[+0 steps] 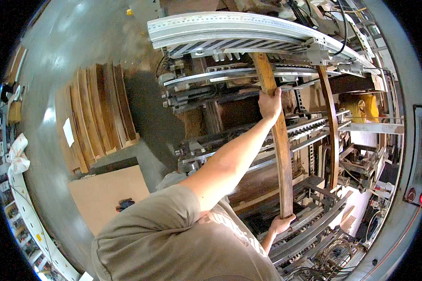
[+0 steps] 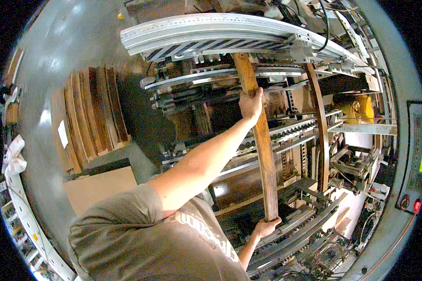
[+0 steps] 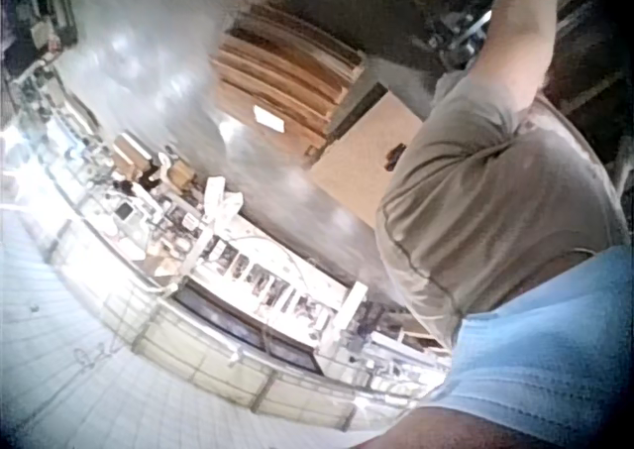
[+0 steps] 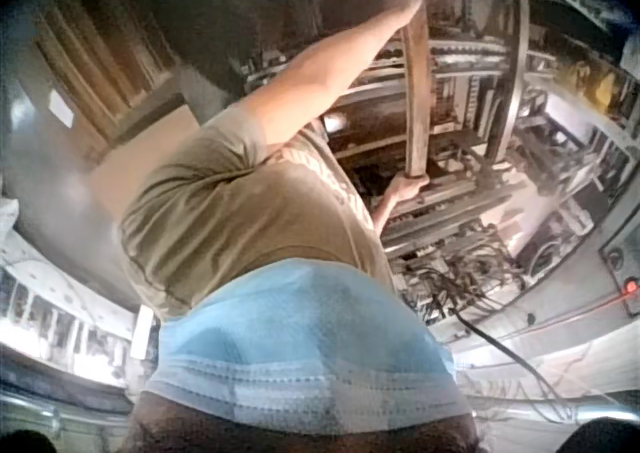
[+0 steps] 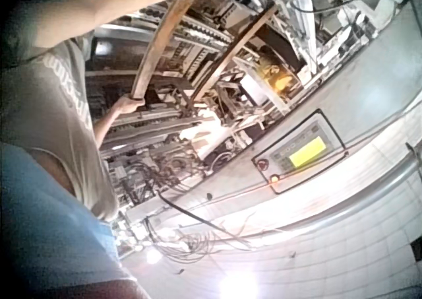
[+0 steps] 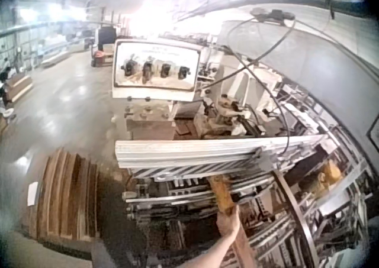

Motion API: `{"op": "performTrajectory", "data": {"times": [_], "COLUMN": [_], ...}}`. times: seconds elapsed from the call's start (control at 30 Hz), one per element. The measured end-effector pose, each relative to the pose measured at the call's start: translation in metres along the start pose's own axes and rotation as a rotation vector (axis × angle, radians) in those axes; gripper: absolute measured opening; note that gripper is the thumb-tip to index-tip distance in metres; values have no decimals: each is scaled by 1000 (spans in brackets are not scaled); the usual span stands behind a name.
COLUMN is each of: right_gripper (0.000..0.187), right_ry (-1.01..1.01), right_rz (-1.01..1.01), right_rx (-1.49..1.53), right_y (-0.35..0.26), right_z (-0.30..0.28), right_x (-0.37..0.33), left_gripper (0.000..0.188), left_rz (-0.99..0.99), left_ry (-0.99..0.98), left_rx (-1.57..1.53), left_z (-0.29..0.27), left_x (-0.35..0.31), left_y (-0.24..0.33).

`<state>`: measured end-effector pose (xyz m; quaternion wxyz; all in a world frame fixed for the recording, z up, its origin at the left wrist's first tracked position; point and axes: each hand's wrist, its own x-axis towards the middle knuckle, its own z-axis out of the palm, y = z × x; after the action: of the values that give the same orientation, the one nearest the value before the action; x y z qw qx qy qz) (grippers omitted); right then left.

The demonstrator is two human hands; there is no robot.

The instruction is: The person picks up long wood planks from a stack and feeds them into an industrial wood-processing machine one at a time.

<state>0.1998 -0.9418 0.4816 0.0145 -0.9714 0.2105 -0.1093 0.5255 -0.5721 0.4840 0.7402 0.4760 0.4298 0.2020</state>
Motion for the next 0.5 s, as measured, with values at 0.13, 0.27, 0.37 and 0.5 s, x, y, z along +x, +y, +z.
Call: {"op": "performTrajectory", "data": {"times": [0.13,0.27,0.37,0.5], "right_gripper": [53,53,52,52], "right_ry": [6,7,-10,-16], "right_rz": [11,34,62,103], "right_rx": [6,35,45,66], "right_y": [4,3,-22,-13], "right_z": [3,4,-12,-7], "right_x": [1,0,1,-3], "left_gripper": [55,57,57,45], "left_rz": [0,-18,-88,-165], "left_ry": [75,-12,-44,-138], "left_rx": [13,-6,-15,-137], "left_z": [4,3,3,-1], "left_x": [3,9,27,8], "left_y": [-6,-12,-22,4]}}
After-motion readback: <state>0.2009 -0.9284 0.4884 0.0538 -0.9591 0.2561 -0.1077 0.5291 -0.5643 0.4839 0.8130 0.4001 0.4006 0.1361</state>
